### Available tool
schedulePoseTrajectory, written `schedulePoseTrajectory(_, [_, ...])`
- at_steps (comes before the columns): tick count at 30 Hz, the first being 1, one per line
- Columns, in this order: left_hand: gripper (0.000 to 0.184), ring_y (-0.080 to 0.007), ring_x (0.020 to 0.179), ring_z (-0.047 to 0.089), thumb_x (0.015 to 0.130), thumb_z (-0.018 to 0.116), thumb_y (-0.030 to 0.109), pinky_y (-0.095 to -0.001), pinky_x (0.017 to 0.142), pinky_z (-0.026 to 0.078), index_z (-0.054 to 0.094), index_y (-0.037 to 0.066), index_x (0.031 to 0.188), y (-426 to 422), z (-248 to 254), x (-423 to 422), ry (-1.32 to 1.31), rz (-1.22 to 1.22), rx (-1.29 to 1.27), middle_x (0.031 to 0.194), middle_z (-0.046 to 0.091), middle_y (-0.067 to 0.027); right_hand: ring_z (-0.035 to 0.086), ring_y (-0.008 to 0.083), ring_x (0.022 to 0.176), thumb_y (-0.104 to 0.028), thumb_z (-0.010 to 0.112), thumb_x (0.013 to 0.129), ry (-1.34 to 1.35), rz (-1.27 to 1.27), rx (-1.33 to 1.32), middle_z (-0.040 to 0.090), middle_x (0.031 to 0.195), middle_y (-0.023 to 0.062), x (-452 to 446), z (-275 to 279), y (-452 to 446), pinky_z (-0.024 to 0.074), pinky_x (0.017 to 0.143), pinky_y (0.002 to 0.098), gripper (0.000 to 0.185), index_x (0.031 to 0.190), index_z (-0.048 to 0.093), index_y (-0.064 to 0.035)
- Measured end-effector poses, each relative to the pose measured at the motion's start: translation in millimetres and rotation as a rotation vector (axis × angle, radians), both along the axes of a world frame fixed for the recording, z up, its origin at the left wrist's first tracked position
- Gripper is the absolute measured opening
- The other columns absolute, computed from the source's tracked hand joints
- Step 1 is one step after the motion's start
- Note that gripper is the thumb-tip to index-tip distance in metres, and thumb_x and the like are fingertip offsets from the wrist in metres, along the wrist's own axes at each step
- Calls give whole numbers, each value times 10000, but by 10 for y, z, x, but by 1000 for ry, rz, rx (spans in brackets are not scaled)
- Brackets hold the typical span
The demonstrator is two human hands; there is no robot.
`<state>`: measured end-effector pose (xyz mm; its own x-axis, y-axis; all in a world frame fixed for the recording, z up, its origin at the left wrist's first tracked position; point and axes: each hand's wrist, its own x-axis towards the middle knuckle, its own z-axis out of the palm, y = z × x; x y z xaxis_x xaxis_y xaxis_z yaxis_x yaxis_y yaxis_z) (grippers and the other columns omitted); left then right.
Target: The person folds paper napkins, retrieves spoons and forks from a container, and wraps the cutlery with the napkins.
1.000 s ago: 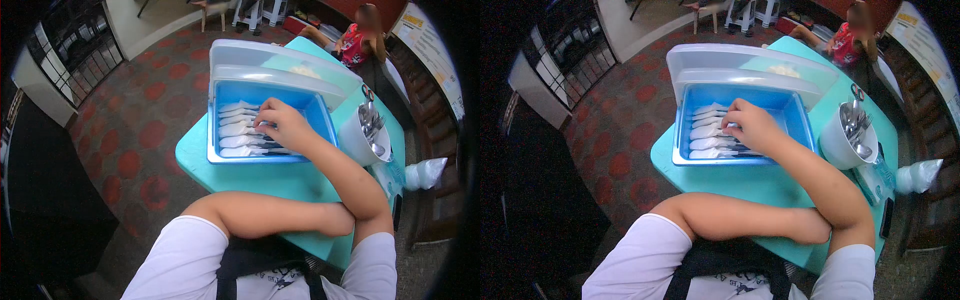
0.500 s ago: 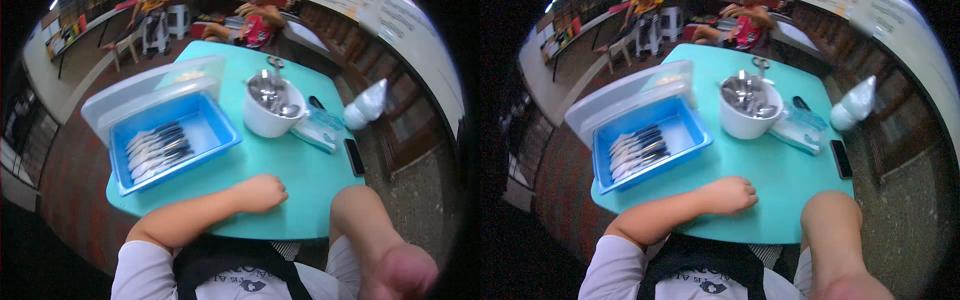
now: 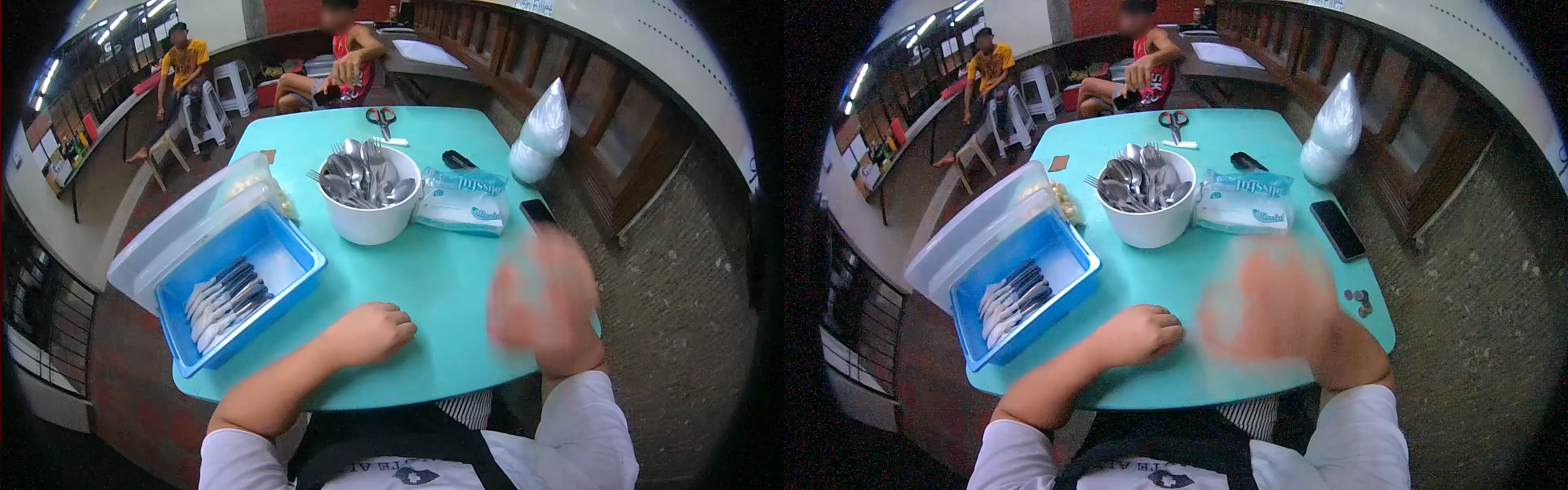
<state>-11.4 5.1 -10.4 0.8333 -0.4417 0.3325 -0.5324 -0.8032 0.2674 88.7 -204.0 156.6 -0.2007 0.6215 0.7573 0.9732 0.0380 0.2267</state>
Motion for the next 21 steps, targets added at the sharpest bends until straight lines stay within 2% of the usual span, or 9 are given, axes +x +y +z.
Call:
schedulePoseTrajectory(1, [112,-307,786,616,807,622,126,-417,727,513,588,23,834,-1,27,-9,15,2,1,811,614,-125,622,284,777,-76,649,721,121,-107,13,623,828,122,280,72,224,493,666,403,94,811,621,-69])
schedulePoseTrajectory(2, [121,-309,800,622,814,633,124,-417,731,516,601,20,865,-3,45,-15,29,1,0,840,628,-126,621,306,830,-58,613,778,339,79,212,633,860,134,828,-50,555,495,718,398,76,851,626,-39])
schedulePoseTrajectory(3, [121,-309,797,621,817,635,127,-415,731,515,602,22,867,1,50,-15,37,10,-9,838,627,-123,617,334,862,-45,603,781,395,-38,233,638,877,150,1168,-116,694,503,751,384,116,886,649,-24])
schedulePoseTrajectory(5, [121,-307,791,618,825,638,132,-413,729,512,604,25,871,15,52,-16,53,27,-25,835,626,-117,622,314,880,-32,582,782,272,-422,33,638,869,150,1840,-480,809,509,774,376,149,888,686,-39])
schedulePoseTrajectory(8, [118,-307,772,614,824,642,132,-413,719,508,606,30,870,51,63,-23,34,52,-11,820,622,-111,647,290,898,-46,581,785,255,-478,-355,667,909,158,2189,-820,928,520,775,402,200,925,723,-69])
schedulePoseTrajectory(11, [115,-314,760,615,829,637,134,-418,709,506,610,30,870,48,93,-31,32,97,1,806,622,-115,675,265,845,-86,625,810,693,-530,-915,699,927,150,2245,-907,1136,548,722,378,204,987,727,-77])
schedulePoseTrajectory(14, [109,-318,762,614,834,631,130,-423,707,505,612,28,866,65,56,-14,29,98,-6,802,620,-121,676,287,847,-98,699,712,757,-659,-915,704,921,154,2147,-1088,1212,536,758,400,336,1046,725,-107])
schedulePoseTrajectory(17, [104,-322,758,612,835,628,125,-427,708,503,611,26,861,86,59,-7,49,105,-19,796,615,-128,677,285,859,-145,742,679,502,-644,-780,703,930,150,2198,-1359,1260,534,785,400,353,1031,731,-118])
schedulePoseTrajectory(21, [106,-326,750,609,838,623,130,-433,703,500,608,25,845,110,21,5,18,109,-26,782,609,-131,673,300,876,-163,744,679,504,-575,-752,703,947,148,2253,-1462,1236,528,804,403,362,1040,732,-137])
